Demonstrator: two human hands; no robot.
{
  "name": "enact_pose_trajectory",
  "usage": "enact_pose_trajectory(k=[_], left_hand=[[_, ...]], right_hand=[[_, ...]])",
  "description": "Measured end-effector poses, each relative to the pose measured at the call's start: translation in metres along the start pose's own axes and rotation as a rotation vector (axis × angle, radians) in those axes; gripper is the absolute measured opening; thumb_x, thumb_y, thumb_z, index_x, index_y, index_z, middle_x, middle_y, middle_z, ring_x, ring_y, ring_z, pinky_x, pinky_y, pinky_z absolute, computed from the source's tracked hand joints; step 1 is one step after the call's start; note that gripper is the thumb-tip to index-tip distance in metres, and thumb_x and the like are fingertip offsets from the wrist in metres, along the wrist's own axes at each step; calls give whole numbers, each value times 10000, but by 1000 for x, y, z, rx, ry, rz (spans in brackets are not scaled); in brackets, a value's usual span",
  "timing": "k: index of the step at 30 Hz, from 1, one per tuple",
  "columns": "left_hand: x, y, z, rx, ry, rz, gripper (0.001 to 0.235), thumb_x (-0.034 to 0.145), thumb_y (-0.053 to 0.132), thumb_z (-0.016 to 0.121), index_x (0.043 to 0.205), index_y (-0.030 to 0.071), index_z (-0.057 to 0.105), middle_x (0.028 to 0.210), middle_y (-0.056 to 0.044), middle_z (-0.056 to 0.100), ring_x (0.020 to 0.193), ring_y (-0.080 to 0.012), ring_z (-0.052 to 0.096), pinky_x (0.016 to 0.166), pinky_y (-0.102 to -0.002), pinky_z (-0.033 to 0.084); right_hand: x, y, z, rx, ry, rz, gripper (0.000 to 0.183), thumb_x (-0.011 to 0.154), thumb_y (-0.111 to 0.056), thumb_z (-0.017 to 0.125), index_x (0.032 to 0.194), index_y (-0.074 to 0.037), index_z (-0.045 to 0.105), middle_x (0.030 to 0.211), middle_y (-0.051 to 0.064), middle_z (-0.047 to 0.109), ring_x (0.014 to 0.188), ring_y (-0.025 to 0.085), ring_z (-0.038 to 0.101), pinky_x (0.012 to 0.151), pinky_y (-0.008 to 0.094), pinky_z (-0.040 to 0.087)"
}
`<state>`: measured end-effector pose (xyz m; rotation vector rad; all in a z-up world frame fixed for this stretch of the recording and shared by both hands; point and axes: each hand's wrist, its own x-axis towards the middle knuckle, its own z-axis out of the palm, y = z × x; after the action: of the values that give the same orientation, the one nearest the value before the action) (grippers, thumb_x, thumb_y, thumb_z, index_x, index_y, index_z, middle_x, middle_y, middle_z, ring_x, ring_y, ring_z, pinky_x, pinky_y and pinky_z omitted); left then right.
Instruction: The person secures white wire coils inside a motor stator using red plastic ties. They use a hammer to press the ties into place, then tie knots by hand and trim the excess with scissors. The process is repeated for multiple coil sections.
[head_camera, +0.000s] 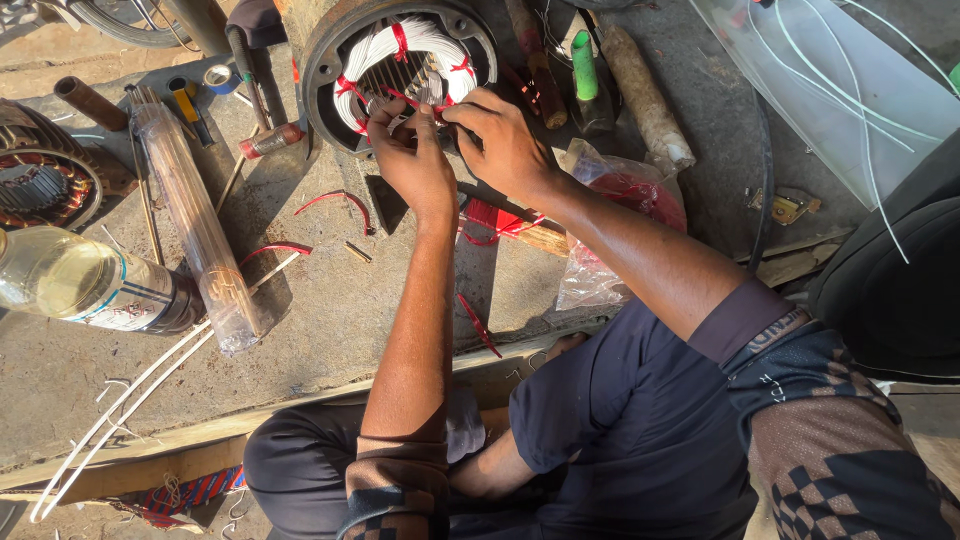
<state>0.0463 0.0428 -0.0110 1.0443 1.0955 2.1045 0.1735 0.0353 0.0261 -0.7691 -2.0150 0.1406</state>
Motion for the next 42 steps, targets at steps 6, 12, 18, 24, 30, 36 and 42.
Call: enact_pose_trajectory(k=[6,12,18,24,30,36,42], left_hand=[[-1,6,-2,356,-62,-9,203,942,168,764,1029,-15,778,818,-87,766,728,-111,651,685,-277,540],[-2,11,-6,347,-151,5,245,951,228,729,1044,4,764,871,-89,782,772,-127,706,726,-312,575],[1,21,-7,633,-188,139,236,941,225,764,961,-9,784,859,-172,686,734,-260,656,694,-395,529],[-4,28,-7,578,-260,-17,275,885,251,760,991,-2,756,816,-142,743,725,-247,703,702,-369,542],[-7,22,-1,720,-232,60,293,975,259,694,976,-28,749,858,-204,729,752,-309,701,695,-417,528],[-7,20,-5,468,-251,-87,336,1016,289,624,979,-21,746,757,-134,726,650,-195,657,663,-369,525],[-13,15,-11,226,-204,-140,318,974,285,732,922,-26,774,721,-44,670,661,-89,489,589,-291,411]], right_hand=[[-5,-1,7,-11,29,21,222,894,89,661,1105,22,678,1046,166,635,976,350,655,820,424,523],[-9,-3,9,-13,50,1,304,835,129,633,1118,27,681,1064,160,621,1005,343,645,848,422,518],[-8,-7,6,-58,86,63,284,845,113,653,1107,18,708,1041,167,638,973,342,660,823,422,519],[-11,12,22,6,83,336,125,884,-14,743,1007,-8,767,904,143,739,786,279,722,685,386,544],[-16,29,34,419,161,410,184,970,-71,716,1135,6,745,1046,55,782,931,134,735,808,301,570],[-12,17,19,935,36,1090,170,951,-202,716,1077,-99,766,837,-60,685,647,39,531,475,207,328],[-9,5,10,1048,167,1040,198,958,-165,726,1141,-91,705,940,-35,673,729,52,562,580,227,414]])
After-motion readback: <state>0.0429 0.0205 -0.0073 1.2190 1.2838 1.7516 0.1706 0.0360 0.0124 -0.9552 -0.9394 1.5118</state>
